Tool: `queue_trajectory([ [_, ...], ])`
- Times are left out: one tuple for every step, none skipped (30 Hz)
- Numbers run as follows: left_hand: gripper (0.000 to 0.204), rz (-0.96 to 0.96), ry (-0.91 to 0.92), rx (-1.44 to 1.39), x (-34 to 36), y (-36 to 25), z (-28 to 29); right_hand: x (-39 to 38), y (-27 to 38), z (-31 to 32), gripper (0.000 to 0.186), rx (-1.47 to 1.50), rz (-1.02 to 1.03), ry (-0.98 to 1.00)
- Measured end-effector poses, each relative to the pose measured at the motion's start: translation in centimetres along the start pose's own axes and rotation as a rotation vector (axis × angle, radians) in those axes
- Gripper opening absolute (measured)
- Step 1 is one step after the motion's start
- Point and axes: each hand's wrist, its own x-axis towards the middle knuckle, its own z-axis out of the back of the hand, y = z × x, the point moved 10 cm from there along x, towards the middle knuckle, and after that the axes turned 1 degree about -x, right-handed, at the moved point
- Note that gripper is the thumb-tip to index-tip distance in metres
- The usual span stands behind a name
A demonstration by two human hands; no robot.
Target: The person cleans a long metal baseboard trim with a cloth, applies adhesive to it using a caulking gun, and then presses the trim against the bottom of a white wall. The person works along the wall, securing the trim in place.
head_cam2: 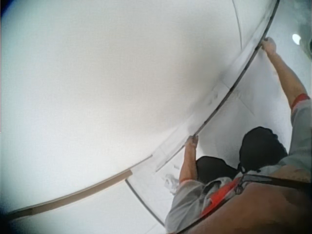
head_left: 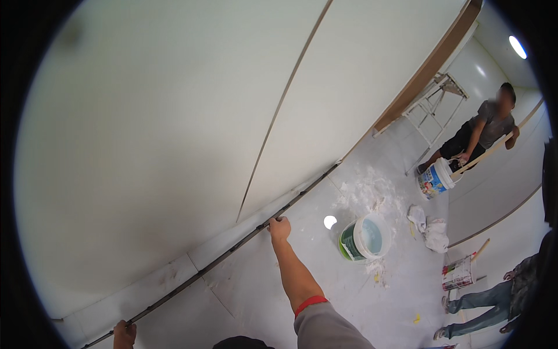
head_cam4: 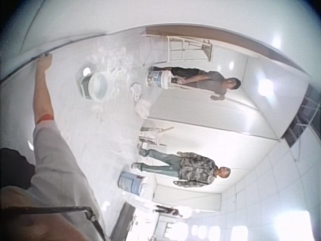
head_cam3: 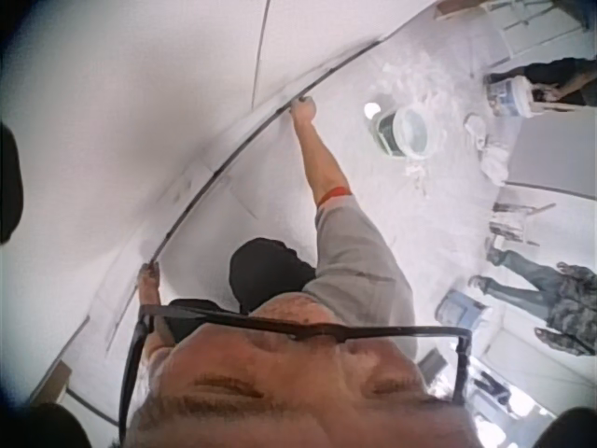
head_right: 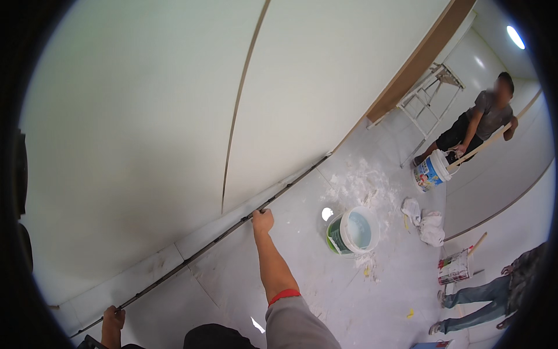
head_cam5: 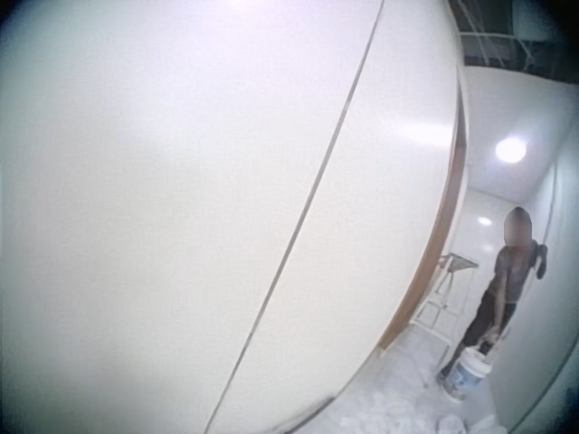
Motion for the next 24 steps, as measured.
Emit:
queue_trajectory([
  [0.026, -0.133, -0.004, 0.392, -0.6, -4.4, 0.5, 0.2, 0.1, -0.3, 0.029, -0.005, -0.013, 0.001],
  [0.025, -0.116, -0.009, 0.407, -0.8, -5.2, 1.5, 0.0, 0.9, -1.3, 0.028, -0.002, -0.02, 0.017],
  [0.025, -0.106, 0.002, 0.414, -0.8, -5.9, 1.6, 0.5, 0.6, -1.6, 0.028, -0.01, -0.029, 0.017],
  [0.025, -0.097, 0.016, 0.42, -0.7, -6.3, 1.5, 1.1, 0.7, -1.5, 0.027, -0.041, 0.005, -0.006],
  [0.024, -0.008, 0.032, 0.356, 0.1, -4.2, 1.1, 1.8, 0.8, -1.4, 0.027, -0.073, 0.037, -0.032],
  [0.024, 0.082, 0.036, 0.29, 0.9, -1.5, 1.2, 2.3, 1.4, -2.3, 0.027, -0.095, 0.076, -0.049],
  [0.023, 0.172, 0.032, 0.225, 1.5, 1.6, 1.4, 2.6, 1.9, -3.2, 0.027, -0.072, 0.083, -0.046],
  [0.023, 0.219, 0.043, 0.179, 1.9, 2.4, 0.4, 3.3, 1.3, -2.6, 0.027, -0.069, 0.083, -0.065],
  [0.022, 0.188, 0.052, 0.209, 2.0, 1.2, -0.6, 3.8, 0.5, -1.8, 0.027, -0.072, 0.08, -0.084],
  [0.021, 0.119, 0.054, 0.271, 1.4, -0.3, -1.1, 3.7, 0.3, -1.7, 0.027, -0.064, 0.058, -0.06],
  [0.021, 0.041, 0.053, 0.331, 0.6, -3.3, -1.6, 3.4, 0.3, -1.0, 0.027, -0.059, 0.035, -0.041],
  [0.02, -0.018, 0.041, 0.376, -0.1, -5.5, -1.2, 3.2, 0.7, -0.8, 0.027, -0.045, 0.018, -0.017],
  [0.02, -0.038, 0.04, 0.383, -0.4, -6.8, -1.2, 3.1, 0.9, -0.8, 0.027, -0.031, 0.012, -0.01],
  [0.02, 0.016, 0.054, 0.343, 0.2, -4.7, -1.5, 2.8, 1.1, -0.8, 0.026, -0.018, 0.005, -0.003],
  [0.02, 0.07, 0.059, 0.302, 0.4, -3.9, -1.4, 2.7, 1.8, -0.8, 0.026, 0.0, 0.004, 0.005],
  [0.021, 0.122, 0.069, 0.259, 0.8, -2.8, -1.6, 2.8, 2.0, -0.7, 0.026, 0.005, 0.011, 0.006],
  [0.021, 0.393, -0.03, -0.175, 1.2, 1.3, -1.1, 2.8, 2.6, -1.2, 0.026, 0.015, 0.022, 0.014],
  [0.022, 0.652, -0.132, -0.618, 0.9, 5.3, -1.7, 2.8, 3.2, -1.9, 0.026, 0.025, 0.033, 0.025],
  [0.022, 0.903, -0.22, -1.061, -0.1, 6.8, -3.8, 2.9, 3.2, -1.7, 0.027, 0.027, 0.043, 0.021],
  [0.022, 0.866, -0.187, -1.05, 0.1, 7.0, -4.1, 3.0, 3.2, -1.6, 0.027, 0.03, 0.054, 0.019],
  [0.021, 0.833, -0.146, -1.034, 0.2, 6.5, -4.9, 3.3, 2.9, -1.1, 0.027, 0.028, 0.062, 0.01],
  [0.021, 0.796, -0.108, -1.021, 0.4, 5.9, -5.4, 3.8, 2.5, -0.8, 0.027, 0.037, 0.064, 0.006],
  [0.021, 0.78, -0.098, -1.035, 0.4, 5.5, -6.1, 4.3, 2.1, -0.5, 0.027, 0.046, 0.066, 0.0],
  [0.021, 0.782, -0.111, -1.058, 0.2, 5.5, -6.3, 4.4, 2.2, -0.8, 0.027, 0.06, 0.069, 0.005],
])
